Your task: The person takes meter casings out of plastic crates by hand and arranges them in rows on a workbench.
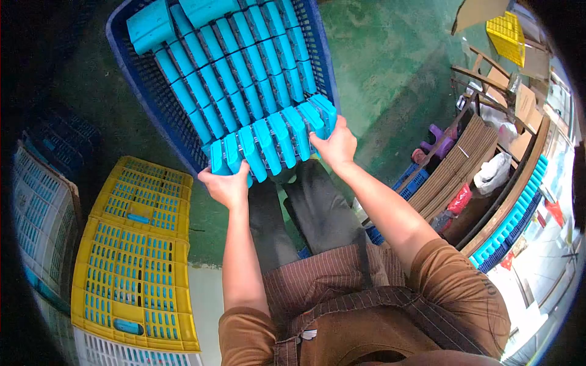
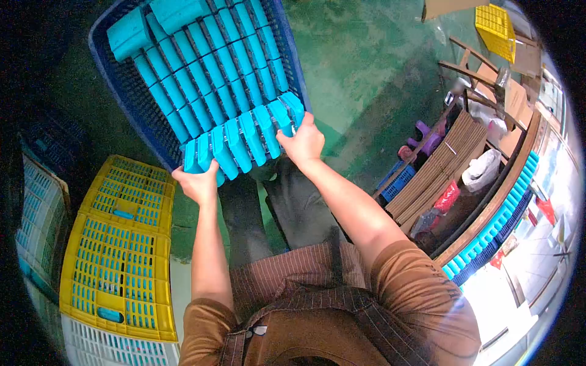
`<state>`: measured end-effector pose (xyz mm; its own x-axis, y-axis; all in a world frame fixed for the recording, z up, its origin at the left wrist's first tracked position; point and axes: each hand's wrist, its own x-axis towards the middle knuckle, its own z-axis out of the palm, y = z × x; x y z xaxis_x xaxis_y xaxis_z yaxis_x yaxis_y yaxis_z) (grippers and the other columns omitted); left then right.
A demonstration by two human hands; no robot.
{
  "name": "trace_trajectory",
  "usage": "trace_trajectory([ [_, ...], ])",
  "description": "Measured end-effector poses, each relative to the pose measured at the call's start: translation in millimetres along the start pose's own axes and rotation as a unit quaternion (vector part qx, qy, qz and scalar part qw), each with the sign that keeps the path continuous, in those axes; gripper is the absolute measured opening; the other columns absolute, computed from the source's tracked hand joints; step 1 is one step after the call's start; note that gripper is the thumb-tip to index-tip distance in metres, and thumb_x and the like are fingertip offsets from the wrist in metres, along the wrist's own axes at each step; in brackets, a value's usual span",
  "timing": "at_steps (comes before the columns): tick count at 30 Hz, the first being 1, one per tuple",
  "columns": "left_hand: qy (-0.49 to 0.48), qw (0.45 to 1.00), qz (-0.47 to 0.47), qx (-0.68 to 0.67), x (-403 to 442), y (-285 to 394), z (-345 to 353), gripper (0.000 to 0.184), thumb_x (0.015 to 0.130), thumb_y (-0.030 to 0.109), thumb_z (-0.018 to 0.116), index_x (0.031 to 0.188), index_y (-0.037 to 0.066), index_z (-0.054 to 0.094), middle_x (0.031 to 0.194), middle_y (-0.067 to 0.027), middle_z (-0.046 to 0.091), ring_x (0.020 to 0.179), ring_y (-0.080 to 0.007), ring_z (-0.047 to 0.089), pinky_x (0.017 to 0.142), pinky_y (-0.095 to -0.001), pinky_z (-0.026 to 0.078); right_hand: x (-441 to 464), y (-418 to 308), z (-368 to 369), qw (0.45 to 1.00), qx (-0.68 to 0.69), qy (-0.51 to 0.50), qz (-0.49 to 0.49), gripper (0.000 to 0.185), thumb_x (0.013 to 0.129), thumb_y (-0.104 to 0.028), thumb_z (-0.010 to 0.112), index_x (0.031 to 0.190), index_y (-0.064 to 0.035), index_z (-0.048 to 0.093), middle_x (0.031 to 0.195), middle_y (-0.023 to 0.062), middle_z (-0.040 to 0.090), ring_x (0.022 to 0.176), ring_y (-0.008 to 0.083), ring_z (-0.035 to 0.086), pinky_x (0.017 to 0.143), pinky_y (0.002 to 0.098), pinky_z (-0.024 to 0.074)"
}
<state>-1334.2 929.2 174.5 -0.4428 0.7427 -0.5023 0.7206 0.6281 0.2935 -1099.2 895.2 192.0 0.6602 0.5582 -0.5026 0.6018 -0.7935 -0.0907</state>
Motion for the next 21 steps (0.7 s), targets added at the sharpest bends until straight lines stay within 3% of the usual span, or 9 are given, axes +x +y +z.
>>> trace_trajectory([
  [3, 0.023, 0.999, 0.032, -0.001, 11.6, 24.1, -24.1, 0.082, 0.049, 0.042, 0.088, 0.105, 0.000, 0.045, 0.098, -0.0225, 0.059, 0.090, -0.0402, 0.062, 0.081, -0.0468, 0.048, 8.3, -22.1, -20.5, 0.999, 0.014, 0.031, -0.022, 0.068, 0.063, -0.040, 0.077, 0.109, 0.0007, 0.050, 0.086, 0.0212, 0.067, 0.079, 0.0389, 0.066, 0.072, 0.0466, 0.0529],
  [7, 0.018, 0.999, 0.039, 0.002, 70.3, 46.2, -14.8, 0.090, 0.050, 0.047, 0.087, 0.113, -0.002, 0.045, 0.106, -0.0257, 0.061, 0.099, -0.0395, 0.061, 0.086, -0.0445, 0.048, 49.1, -60.7, -21.0, 0.999, 0.011, 0.017, -0.040, 0.070, 0.063, -0.046, 0.076, 0.108, 0.0025, 0.050, 0.084, 0.0219, 0.067, 0.078, 0.0391, 0.067, 0.072, 0.0473, 0.0530],
  [9, -0.017, 1.000, 0.023, -0.001, 98.3, 45.7, -1.2, 0.094, 0.050, 0.046, 0.087, 0.116, -0.005, 0.044, 0.108, -0.0256, 0.061, 0.100, -0.0381, 0.062, 0.087, -0.0433, 0.048, 69.8, -69.8, -10.2, 0.999, -0.012, -0.008, -0.040, 0.076, 0.062, -0.049, 0.076, 0.108, 0.0052, 0.049, 0.094, 0.0240, 0.066, 0.086, 0.0382, 0.066, 0.077, 0.0469, 0.0524],
  [11, -0.021, 0.997, 0.066, 0.014, 113.2, 42.3, 7.9, 0.097, 0.050, 0.047, 0.087, 0.118, -0.006, 0.043, 0.109, -0.0258, 0.061, 0.101, -0.0376, 0.062, 0.088, -0.0428, 0.048, 83.8, -71.8, -0.3, 0.999, -0.037, 0.001, -0.040, 0.078, 0.061, -0.050, 0.077, 0.108, 0.0062, 0.049, 0.100, 0.0253, 0.064, 0.091, 0.0375, 0.065, 0.080, 0.0465, 0.0517],
  [12, -0.026, 0.995, 0.088, 0.024, 113.7, 38.4, 8.1, 0.098, 0.050, 0.047, 0.087, 0.118, -0.007, 0.042, 0.110, -0.0259, 0.061, 0.101, -0.0373, 0.062, 0.089, -0.0425, 0.048, 87.6, -75.4, -6.0, 0.998, -0.026, -0.050, -0.012, 0.079, 0.061, -0.048, 0.077, 0.111, 0.0053, 0.047, 0.107, 0.0253, 0.063, 0.096, 0.0368, 0.064, 0.083, 0.0452, 0.0509],
  [15, -0.077, 0.993, 0.076, -0.040, 112.9, 39.4, 6.3, 0.097, 0.052, 0.045, 0.086, 0.121, -0.006, 0.039, 0.107, -0.0260, 0.062, 0.099, -0.0399, 0.062, 0.088, -0.0440, 0.048, 86.8, -67.6, 1.4, 0.996, 0.065, -0.059, -0.031, 0.079, 0.061, -0.046, 0.076, 0.114, 0.0039, 0.045, 0.106, 0.0244, 0.063, 0.095, 0.0376, 0.064, 0.083, 0.0448, 0.0511],
  [21, -0.054, 0.998, 0.042, 0.000, 95.8, 51.8, -3.6, 0.094, 0.053, 0.046, 0.084, 0.120, -0.002, 0.040, 0.107, -0.0260, 0.062, 0.099, -0.0397, 0.062, 0.087, -0.0448, 0.048, 76.6, -67.7, 0.9, 0.997, 0.064, 0.000, -0.046, 0.080, 0.062, -0.041, 0.076, 0.121, 0.0003, 0.042, 0.095, 0.0213, 0.066, 0.089, 0.0386, 0.065, 0.080, 0.0459, 0.0515],
])
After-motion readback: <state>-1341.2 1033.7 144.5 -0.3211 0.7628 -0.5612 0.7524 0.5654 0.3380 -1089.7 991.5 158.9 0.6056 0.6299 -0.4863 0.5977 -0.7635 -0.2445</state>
